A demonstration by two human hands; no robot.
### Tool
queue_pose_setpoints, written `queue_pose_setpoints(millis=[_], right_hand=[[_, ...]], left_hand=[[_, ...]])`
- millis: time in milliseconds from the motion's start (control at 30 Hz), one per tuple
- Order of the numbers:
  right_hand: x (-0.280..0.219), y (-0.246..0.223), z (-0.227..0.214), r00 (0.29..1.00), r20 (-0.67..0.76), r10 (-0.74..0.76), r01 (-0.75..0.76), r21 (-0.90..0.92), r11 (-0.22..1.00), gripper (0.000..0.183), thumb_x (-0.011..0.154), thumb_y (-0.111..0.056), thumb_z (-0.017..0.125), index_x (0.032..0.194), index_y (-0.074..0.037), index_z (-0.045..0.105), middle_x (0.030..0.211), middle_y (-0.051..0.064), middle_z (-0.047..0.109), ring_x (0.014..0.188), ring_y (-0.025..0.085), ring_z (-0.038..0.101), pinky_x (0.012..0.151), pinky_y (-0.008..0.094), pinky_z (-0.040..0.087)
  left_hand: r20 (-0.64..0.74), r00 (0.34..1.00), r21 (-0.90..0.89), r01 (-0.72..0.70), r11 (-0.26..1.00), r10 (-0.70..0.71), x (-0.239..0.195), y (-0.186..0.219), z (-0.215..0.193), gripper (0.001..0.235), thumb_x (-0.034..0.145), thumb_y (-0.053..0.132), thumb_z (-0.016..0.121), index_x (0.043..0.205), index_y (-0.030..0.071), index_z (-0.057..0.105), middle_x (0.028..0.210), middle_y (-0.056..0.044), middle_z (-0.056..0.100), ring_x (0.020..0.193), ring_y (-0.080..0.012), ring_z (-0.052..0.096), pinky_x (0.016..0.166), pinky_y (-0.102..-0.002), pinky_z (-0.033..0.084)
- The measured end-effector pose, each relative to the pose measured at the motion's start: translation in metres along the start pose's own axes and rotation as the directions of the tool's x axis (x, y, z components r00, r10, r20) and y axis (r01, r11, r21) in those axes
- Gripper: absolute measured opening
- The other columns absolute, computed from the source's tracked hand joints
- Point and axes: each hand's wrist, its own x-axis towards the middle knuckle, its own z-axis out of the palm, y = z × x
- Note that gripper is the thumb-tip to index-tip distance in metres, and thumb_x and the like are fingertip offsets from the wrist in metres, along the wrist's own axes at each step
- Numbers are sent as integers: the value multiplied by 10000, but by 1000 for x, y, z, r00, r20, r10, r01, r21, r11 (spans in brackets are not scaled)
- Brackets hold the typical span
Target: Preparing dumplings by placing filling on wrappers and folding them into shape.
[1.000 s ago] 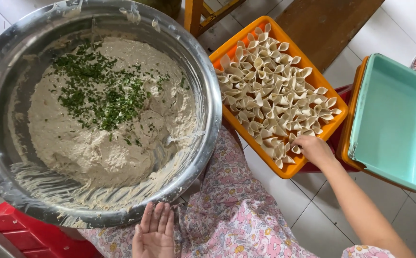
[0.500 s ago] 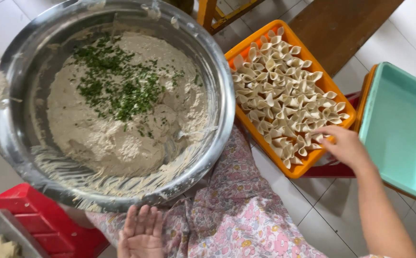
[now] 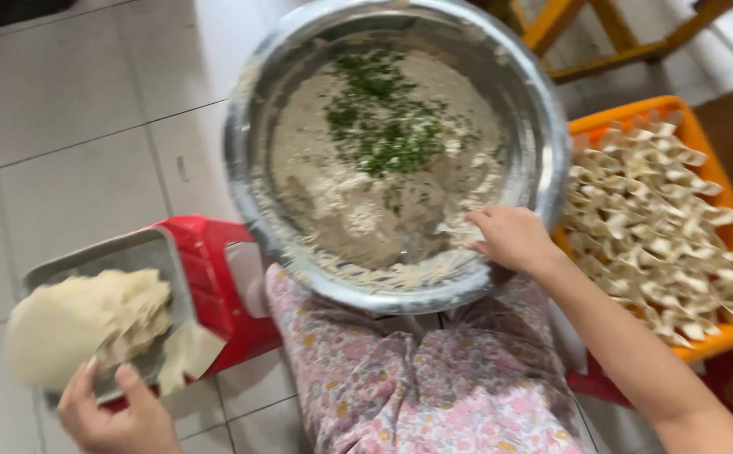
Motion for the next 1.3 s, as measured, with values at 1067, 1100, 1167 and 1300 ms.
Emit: queue_pose_setpoints(millis=[1067,1100,1167,1300], right_hand=[[-20,-7,-46,904,427,-17,-336,735,590,295,945,-150,649,1185,-132,821,808,50,754,442,132,479,449,248,412],[-24,-4,-43,899,438,-19,-402,841,361,290,952,-62,659,1177,-18,837,614,138,617,440,174,457,435,294,418],[-32,0,-33,922,387,-11,-370,890,267,296,947,-35,648,1178,18,826,730,160,700,496,188,485,468,306,411],[-51,5,-23,974,228,10,-227,959,169,302,924,18,648,1174,15,817,737,152,706,557,209,561,489,300,426]], left_hand=[[450,619,-892,338,-299,-643,66,13,-21,343,1066,283,466,1333,82,544,1507,-158,551,1404,-336,521,1141,-561,453],[557,660,-765,172,-621,-503,58,25,-23,528,1107,219,438,1589,7,440,1647,-201,434,1516,-399,387,1202,-615,312],[573,676,-719,144,-680,-463,31,48,-13,514,1089,241,472,1564,45,474,1635,-171,444,1522,-373,370,1212,-607,266],[569,803,-357,45,-933,-179,-40,76,35,656,1076,307,519,1631,47,285,1666,-234,262,1546,-420,178,1229,-633,113]])
